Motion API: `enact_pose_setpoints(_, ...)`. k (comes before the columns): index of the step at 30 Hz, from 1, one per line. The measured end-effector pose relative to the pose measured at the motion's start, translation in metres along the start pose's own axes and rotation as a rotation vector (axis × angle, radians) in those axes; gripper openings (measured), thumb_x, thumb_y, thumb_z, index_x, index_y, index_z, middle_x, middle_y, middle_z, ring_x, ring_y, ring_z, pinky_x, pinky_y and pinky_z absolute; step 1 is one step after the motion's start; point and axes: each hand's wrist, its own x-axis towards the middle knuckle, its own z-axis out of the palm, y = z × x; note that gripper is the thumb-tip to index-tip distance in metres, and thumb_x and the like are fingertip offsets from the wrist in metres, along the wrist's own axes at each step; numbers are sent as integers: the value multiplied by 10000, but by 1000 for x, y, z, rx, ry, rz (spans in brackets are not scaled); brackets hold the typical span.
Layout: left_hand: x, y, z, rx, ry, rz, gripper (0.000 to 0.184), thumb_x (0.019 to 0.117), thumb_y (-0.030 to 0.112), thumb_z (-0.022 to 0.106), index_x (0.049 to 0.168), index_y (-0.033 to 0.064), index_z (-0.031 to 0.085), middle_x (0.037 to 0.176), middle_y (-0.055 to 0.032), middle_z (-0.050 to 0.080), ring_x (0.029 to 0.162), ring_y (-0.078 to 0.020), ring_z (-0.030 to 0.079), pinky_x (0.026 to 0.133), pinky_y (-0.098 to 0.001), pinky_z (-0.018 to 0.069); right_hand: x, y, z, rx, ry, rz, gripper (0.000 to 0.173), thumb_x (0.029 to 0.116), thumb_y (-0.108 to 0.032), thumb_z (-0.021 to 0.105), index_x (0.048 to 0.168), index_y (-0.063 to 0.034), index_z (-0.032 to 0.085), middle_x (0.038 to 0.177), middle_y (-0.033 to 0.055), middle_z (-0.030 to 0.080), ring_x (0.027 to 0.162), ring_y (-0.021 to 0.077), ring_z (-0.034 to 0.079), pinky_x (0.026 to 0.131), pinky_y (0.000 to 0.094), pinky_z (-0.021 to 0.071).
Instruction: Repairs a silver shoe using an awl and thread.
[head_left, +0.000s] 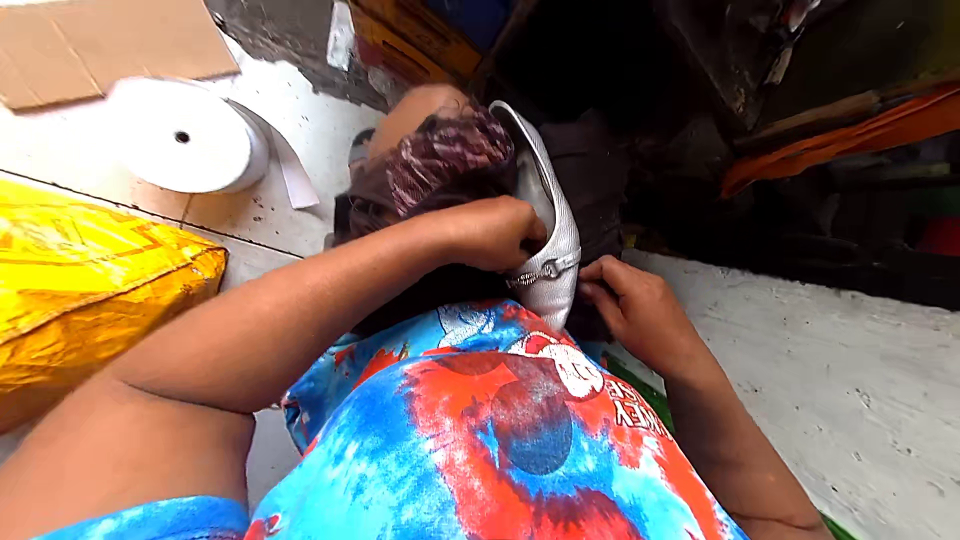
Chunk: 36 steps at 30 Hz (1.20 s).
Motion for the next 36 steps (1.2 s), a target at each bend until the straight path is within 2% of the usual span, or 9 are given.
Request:
enact_pose_setpoints(4,-1,-6,9,4,70,70,105,942,37,636,981,15,731,843,-123,697,709,-234,654,662,-456,543,7,19,7,166,40,-65,181,978,-120,605,974,22,717,793,83,719,665,95,682,654,237,584)
enact_pose_setpoints(8,-4,4,2,-11,42,33,189,952,-3,609,1106,-42,711,1020,-232,700,861,-367,675,772,-579,530,6,25,15,63,159,-82,202,938,-130,629,872,36,723,688,115,690,573,187,670,569,355,576)
enact_pose_setpoints(11,-3,10,-1,4,38,15,194,954,-14,593,1109,-48,704,955,-222,695,780,-327,656,714,-523,525,3,26,16,-5,180,-53,253,944,-152,632,821,52,719,663,152,677,594,254,678,589,438,565)
enact_pose_setpoints(16,-2,15,-1,-34,-1,-54,143,968,-14,577,1065,-42,679,827,-142,646,627,-188,562,612,-382,489,-2,31,20,-46,196,-9,395,979,-246,600,714,42,657,567,117,573,526,214,574,532,399,473)
enact_pose_setpoints(22,1,9,-1,-39,31,-56,128,966,13,594,1050,-34,678,833,-130,646,646,-178,566,631,-383,494,-11,108,2,-156,227,465,609,1065,-432,507,791,82,685,723,266,652,738,446,667,702,644,497)
enact_pose_setpoints(26,3,8,3,-12,142,-47,205,999,112,610,998,-75,693,914,-223,668,862,-332,620,802,-539,477,-4,119,-14,-209,306,572,622,1055,-483,519,846,69,714,809,303,686,838,512,685,745,714,491)
enact_pose_setpoints(30,-16,25,-1,158,228,-219,238,1000,153,612,1089,-40,719,1072,-267,695,1081,-445,647,937,-651,465,-15,47,-29,-66,92,327,563,1054,-401,541,841,99,685,772,274,657,791,446,666,753,646,506)
enact_pose_setpoints(33,-18,10,15,366,304,-246,196,970,160,624,939,-6,722,984,-226,707,978,-440,682,783,-662,504,-32,25,-14,73,-201,210,566,1023,-437,568,777,66,654,711,205,626,727,362,637,704,584,493)
enact_pose_setpoints(36,-17,-2,21,447,341,-235,225,985,149,590,876,-14,701,957,-220,701,946,-444,686,752,-667,504,-49,28,0,124,-462,289,594,1016,-493,582,775,45,648,714,177,614,726,337,616,705,578,479)
